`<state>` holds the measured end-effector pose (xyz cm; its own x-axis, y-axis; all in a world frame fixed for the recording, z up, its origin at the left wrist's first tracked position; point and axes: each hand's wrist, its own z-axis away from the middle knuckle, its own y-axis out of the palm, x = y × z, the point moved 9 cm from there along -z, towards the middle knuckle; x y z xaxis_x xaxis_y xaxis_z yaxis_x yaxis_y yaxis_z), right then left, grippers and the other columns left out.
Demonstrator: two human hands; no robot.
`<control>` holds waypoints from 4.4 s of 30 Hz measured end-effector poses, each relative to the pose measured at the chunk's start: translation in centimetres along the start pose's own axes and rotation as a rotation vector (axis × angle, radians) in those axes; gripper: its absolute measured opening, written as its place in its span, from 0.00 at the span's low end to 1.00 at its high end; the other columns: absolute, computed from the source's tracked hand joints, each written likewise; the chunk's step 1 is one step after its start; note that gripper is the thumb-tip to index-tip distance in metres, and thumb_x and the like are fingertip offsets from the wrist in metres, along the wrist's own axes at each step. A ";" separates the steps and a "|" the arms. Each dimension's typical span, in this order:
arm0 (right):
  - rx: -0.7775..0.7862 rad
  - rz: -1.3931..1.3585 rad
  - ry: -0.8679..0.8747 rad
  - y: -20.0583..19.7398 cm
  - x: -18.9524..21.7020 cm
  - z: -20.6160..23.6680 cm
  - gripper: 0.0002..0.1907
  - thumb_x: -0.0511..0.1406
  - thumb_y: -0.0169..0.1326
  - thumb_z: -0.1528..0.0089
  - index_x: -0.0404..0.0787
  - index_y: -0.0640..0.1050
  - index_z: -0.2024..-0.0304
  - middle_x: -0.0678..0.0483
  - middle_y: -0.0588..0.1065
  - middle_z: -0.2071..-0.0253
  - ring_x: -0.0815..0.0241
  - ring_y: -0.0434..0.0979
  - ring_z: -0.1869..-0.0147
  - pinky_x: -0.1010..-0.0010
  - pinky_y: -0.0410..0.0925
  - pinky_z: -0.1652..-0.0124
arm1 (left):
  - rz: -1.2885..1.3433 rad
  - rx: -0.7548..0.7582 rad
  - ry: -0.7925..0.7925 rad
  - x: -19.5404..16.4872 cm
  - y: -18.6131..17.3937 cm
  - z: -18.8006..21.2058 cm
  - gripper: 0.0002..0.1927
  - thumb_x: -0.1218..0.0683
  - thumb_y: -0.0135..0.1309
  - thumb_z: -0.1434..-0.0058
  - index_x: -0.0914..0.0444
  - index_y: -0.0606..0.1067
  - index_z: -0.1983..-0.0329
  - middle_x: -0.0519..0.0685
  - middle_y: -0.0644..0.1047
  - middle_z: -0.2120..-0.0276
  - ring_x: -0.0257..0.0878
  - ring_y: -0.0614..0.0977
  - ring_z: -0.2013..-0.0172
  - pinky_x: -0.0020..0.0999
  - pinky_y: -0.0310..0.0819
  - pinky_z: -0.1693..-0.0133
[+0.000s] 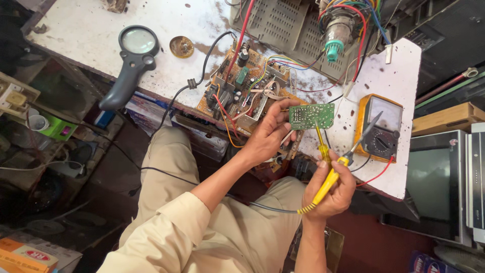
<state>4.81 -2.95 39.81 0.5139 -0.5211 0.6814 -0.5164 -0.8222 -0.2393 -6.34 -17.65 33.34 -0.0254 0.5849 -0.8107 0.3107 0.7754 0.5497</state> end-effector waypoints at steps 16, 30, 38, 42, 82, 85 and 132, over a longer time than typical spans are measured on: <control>0.043 0.074 -0.012 1.9 -0.4 -1.4 0.12 0.22 0.54 0.30 0.31 0.69 0.46 0.38 0.78 0.46 0.55 0.81 0.45 0.68 0.75 0.45 | 0.005 0.002 -0.006 0.6 -0.1 0.1 0.28 0.69 0.38 0.32 0.60 0.58 0.29 0.49 0.73 0.47 0.30 0.75 0.63 0.25 0.71 0.63; 0.031 0.111 -0.103 1.6 0.5 -1.0 0.13 0.21 0.55 0.31 0.31 0.68 0.47 0.36 0.78 0.47 0.53 0.82 0.45 0.65 0.76 0.45 | 0.017 0.014 0.003 0.3 0.1 0.2 0.27 0.69 0.37 0.31 0.60 0.57 0.29 0.48 0.73 0.48 0.29 0.74 0.64 0.25 0.71 0.63; -0.013 0.000 -0.037 0.8 -0.4 0.2 0.17 0.20 0.55 0.31 0.32 0.65 0.44 0.36 0.75 0.44 0.52 0.80 0.43 0.65 0.76 0.43 | 0.017 0.014 -0.006 0.3 0.2 0.3 0.27 0.69 0.38 0.30 0.60 0.57 0.29 0.48 0.73 0.48 0.29 0.74 0.64 0.25 0.70 0.63; -0.019 -0.016 -0.043 1.3 -0.5 0.1 0.18 0.19 0.55 0.32 0.32 0.65 0.43 0.37 0.75 0.45 0.52 0.79 0.42 0.65 0.76 0.42 | 0.037 0.014 -0.004 0.3 0.2 0.2 0.27 0.68 0.38 0.30 0.60 0.57 0.29 0.48 0.73 0.47 0.29 0.74 0.64 0.25 0.70 0.63; 0.033 -0.011 -0.076 2.1 -0.2 -1.2 0.14 0.22 0.54 0.30 0.32 0.66 0.45 0.37 0.76 0.46 0.54 0.80 0.44 0.67 0.76 0.45 | 0.009 0.005 -0.002 0.2 0.2 0.5 0.27 0.69 0.38 0.31 0.60 0.58 0.30 0.49 0.73 0.48 0.30 0.74 0.63 0.25 0.70 0.63; 0.049 -0.015 -0.046 2.3 -0.3 -1.5 0.13 0.23 0.54 0.29 0.33 0.66 0.45 0.38 0.76 0.46 0.55 0.80 0.45 0.69 0.75 0.45 | 0.009 0.007 0.004 0.2 0.2 0.5 0.27 0.69 0.38 0.31 0.60 0.58 0.30 0.49 0.73 0.49 0.30 0.74 0.63 0.25 0.70 0.64; -0.183 -0.451 0.372 -5.9 0.0 -2.7 0.15 0.35 0.45 0.32 0.46 0.67 0.43 0.48 0.74 0.73 0.64 0.70 0.77 0.80 0.63 0.76 | 0.043 0.013 -0.020 0.2 0.0 0.8 0.26 0.69 0.38 0.30 0.63 0.56 0.29 0.50 0.72 0.48 0.30 0.74 0.63 0.25 0.69 0.64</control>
<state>5.96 2.51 43.05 0.4533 0.0113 0.8913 -0.4299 -0.8732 0.2297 -5.61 -17.68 33.02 0.0071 0.6128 -0.7902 0.3232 0.7464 0.5817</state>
